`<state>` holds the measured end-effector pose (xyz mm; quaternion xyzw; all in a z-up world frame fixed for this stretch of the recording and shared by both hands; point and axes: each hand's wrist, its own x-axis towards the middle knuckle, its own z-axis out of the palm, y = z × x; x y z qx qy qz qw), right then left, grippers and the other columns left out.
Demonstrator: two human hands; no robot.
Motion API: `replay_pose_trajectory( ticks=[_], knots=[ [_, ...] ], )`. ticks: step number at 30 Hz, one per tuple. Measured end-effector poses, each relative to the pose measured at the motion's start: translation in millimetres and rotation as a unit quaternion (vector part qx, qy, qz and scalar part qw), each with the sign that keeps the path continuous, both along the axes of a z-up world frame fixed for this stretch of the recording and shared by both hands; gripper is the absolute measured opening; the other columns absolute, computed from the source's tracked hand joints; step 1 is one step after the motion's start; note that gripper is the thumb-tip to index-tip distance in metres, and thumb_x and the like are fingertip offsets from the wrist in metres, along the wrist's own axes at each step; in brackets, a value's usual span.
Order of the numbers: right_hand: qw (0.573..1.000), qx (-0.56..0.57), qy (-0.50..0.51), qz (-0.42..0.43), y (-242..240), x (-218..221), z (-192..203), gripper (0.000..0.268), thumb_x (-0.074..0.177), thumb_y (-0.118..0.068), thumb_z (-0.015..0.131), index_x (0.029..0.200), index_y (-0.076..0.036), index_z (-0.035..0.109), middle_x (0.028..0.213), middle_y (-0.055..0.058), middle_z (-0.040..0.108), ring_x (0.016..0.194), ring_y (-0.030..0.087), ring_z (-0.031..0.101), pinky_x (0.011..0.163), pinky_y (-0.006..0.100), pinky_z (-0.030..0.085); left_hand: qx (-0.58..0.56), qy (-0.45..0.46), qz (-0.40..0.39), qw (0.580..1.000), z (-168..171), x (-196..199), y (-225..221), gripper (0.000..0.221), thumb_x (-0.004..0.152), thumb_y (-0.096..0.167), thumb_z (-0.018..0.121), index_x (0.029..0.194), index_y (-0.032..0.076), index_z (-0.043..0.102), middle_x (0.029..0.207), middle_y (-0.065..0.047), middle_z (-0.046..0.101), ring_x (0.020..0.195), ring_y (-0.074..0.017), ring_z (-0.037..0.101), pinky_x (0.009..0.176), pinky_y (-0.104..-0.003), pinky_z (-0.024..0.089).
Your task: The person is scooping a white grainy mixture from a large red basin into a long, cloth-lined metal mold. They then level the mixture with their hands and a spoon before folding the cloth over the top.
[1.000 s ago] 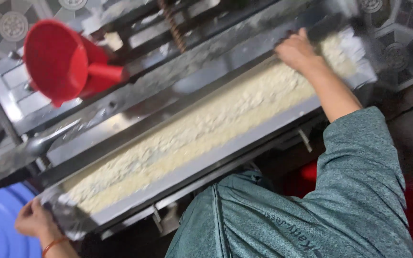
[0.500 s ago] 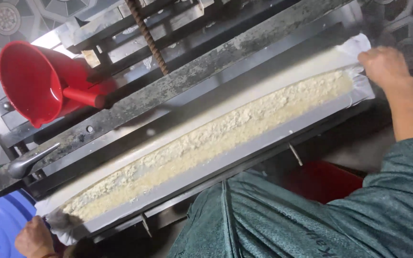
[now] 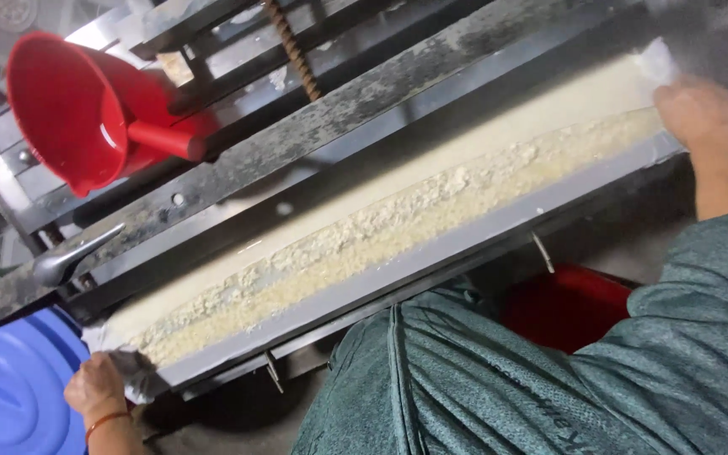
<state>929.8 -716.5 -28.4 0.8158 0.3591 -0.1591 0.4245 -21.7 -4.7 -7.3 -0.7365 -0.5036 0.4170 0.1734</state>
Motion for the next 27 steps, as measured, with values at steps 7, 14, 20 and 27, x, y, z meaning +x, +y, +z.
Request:
replay_pose_trajectory(
  ticks=[7,14,20,27],
  knots=[
    [0.992,-0.049,-0.018,-0.111,5,13,-3,0.034,0.102,-0.021,0.053,0.126,-0.022,0.077,0.118,0.007,0.084,0.096,0.028,0.085,0.074,0.037,0.066,-0.018,-0.047,0.04,0.998,19,10,5,0.034,0.094,0.014,0.05,0.109,0.018,0.08,0.101,-0.011,0.083,0.092,-0.036,0.08,0.073,-0.04,0.063],
    [0.997,0.028,-0.015,-0.068,-51,63,-51,0.045,0.11,-0.057,0.05,0.116,-0.025,0.081,0.13,0.008,0.062,0.11,0.022,0.07,0.079,0.033,0.064,0.098,-0.331,0.118,0.931,10,-11,14,0.026,0.105,0.046,0.071,0.116,0.026,0.084,0.092,-0.014,0.078,0.081,-0.042,0.073,0.065,-0.05,0.057],
    [0.894,0.393,-0.215,0.02,29,160,-84,0.018,0.092,-0.022,0.074,0.109,-0.019,0.082,0.097,0.012,0.075,0.079,0.036,0.07,0.059,0.046,0.057,0.288,-0.431,0.015,0.855,-4,60,87,0.012,0.09,0.018,0.07,0.097,0.009,0.075,0.083,-0.015,0.077,0.067,-0.0476,0.07,0.056,-0.053,0.051],
    [0.814,0.578,-0.022,-0.057,-97,54,-91,0.05,0.099,0.01,0.061,0.148,0.006,0.071,0.122,0.024,0.076,0.111,0.044,0.064,0.099,0.047,0.047,0.255,-0.672,0.027,0.694,23,6,-27,0.079,0.091,-0.018,0.063,0.157,0.004,0.027,0.139,-0.026,0.051,0.106,-0.0378,0.061,0.095,-0.044,0.054]
  ],
)
